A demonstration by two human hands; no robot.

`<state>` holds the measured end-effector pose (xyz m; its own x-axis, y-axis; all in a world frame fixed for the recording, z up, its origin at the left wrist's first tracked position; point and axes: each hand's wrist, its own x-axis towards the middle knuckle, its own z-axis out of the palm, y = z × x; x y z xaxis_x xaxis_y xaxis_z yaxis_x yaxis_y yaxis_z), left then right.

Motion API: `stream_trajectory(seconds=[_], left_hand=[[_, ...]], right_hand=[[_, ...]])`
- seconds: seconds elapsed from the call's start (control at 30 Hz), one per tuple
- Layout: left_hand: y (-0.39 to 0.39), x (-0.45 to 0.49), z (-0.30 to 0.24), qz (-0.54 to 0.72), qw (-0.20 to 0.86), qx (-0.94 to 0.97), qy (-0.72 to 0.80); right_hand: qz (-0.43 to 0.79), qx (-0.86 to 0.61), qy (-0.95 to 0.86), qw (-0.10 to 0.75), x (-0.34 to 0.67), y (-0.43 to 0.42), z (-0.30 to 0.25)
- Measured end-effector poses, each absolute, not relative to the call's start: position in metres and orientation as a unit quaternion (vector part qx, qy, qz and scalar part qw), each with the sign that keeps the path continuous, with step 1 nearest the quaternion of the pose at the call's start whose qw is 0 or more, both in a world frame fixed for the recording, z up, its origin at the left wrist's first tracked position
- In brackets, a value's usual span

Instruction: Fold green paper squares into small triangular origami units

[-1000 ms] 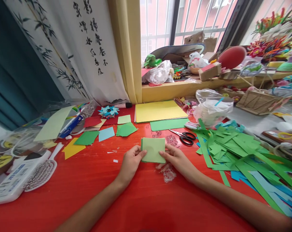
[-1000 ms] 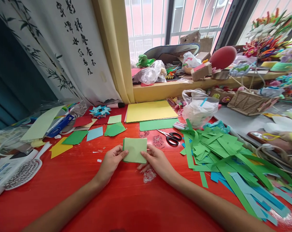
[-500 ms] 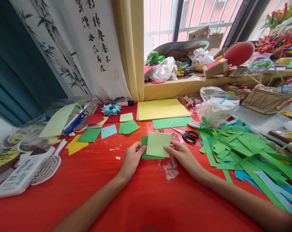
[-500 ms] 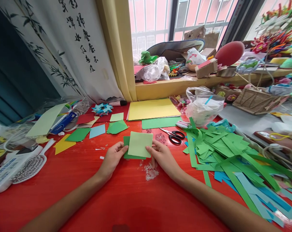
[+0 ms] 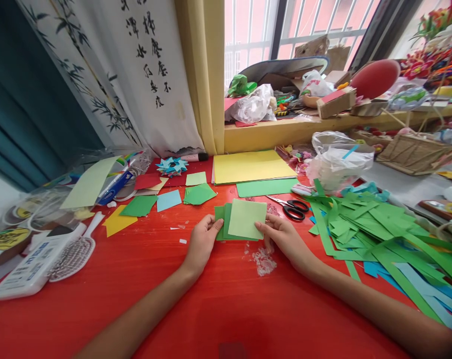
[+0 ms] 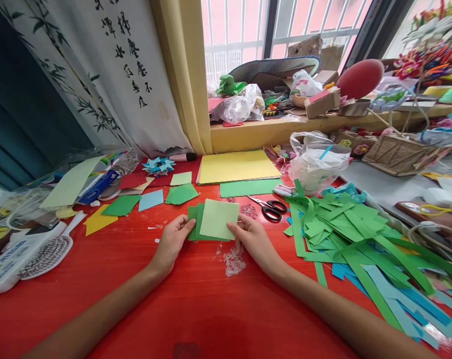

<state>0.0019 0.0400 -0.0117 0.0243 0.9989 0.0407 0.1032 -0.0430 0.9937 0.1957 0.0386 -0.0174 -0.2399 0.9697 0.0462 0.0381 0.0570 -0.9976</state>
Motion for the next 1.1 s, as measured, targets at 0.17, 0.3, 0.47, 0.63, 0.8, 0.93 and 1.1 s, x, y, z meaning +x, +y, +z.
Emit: stream_trajectory(seconds=[0.17,0.3,0.47,0.63,0.8,0.93,1.1], left_hand=[[0.042,-0.002,-0.013,0.508,0.421,0.527,0.536],[0.047,-0.008,-0.011,0.541,0.382,0.503,0.555],[0.048,-0.011,-0.007,0.559,0.375,0.483,0.559],[0.051,-0.014,-0.006,0.563,0.392,0.476,0.551],[0.045,-0.006,-0.003,0.541,0.435,0.489,0.528],[0.036,0.004,-0.002,0.506,0.505,0.503,0.486],[0.036,0.005,-0.005,0.492,0.509,0.505,0.494]], right_hand=[[0.507,-0.451,-0.566,0.468,0.198,0.040,-0.016],[0.482,-0.470,-0.550,0.495,0.204,0.045,-0.016],[0.485,-0.473,-0.540,0.499,0.207,0.051,-0.018],[0.486,-0.454,-0.534,0.521,0.206,0.048,-0.011],[0.544,-0.409,-0.568,0.463,0.201,0.044,-0.005],[0.567,-0.416,-0.583,0.406,0.197,0.041,-0.007],[0.543,-0.434,-0.575,0.431,0.198,0.041,-0.007]])
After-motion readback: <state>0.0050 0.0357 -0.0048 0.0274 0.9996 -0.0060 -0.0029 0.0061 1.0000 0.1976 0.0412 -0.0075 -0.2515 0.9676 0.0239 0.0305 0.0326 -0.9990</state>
